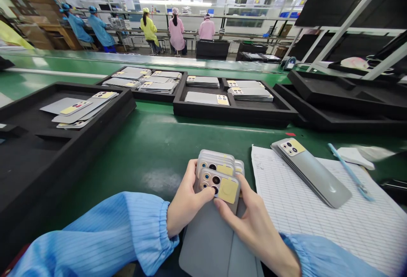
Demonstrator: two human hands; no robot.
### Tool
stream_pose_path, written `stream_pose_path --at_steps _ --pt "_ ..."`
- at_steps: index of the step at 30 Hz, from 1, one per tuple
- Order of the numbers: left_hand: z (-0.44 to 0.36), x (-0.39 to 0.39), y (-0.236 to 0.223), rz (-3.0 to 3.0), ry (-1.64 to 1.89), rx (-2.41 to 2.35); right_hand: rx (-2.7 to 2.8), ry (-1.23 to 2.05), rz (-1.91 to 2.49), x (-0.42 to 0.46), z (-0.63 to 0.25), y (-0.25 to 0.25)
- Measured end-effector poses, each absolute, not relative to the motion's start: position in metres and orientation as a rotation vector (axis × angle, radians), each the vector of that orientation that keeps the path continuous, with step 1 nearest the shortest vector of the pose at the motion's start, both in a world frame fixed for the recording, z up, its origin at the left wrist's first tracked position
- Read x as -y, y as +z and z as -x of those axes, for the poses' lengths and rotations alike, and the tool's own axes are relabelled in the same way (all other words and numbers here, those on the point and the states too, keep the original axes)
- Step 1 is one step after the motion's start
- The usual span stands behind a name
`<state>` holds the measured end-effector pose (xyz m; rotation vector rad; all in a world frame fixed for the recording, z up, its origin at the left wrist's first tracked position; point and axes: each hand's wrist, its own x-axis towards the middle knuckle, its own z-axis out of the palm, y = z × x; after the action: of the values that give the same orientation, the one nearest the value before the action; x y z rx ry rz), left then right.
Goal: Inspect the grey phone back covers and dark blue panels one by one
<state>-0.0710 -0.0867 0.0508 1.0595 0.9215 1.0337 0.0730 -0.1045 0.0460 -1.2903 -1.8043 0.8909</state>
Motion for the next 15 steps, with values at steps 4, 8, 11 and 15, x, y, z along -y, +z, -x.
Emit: stream_pose_path --at_steps 4,8,11,15 --pt "0.0705 0.0867 0.0511 -1.059 1.03 -0.911 1.8 0.891 1.282 0.104 -0.0729 0.0457" --pt "0.0694 0.0854 0.0508 -1.062 1.029 -0.907 1.788 0.92 1.275 0.104 -0.0729 0.045" --pt "0.0694 0.0851 0.0504 -1.065 1.023 -0.902 1.786 0.928 1.272 0.1049 -0.0729 0.0449" --pt "0.0701 0.0856 0.05 -1.077 1.021 -0.912 1.788 0.916 1.29 0.1046 -0.0728 0.0447"
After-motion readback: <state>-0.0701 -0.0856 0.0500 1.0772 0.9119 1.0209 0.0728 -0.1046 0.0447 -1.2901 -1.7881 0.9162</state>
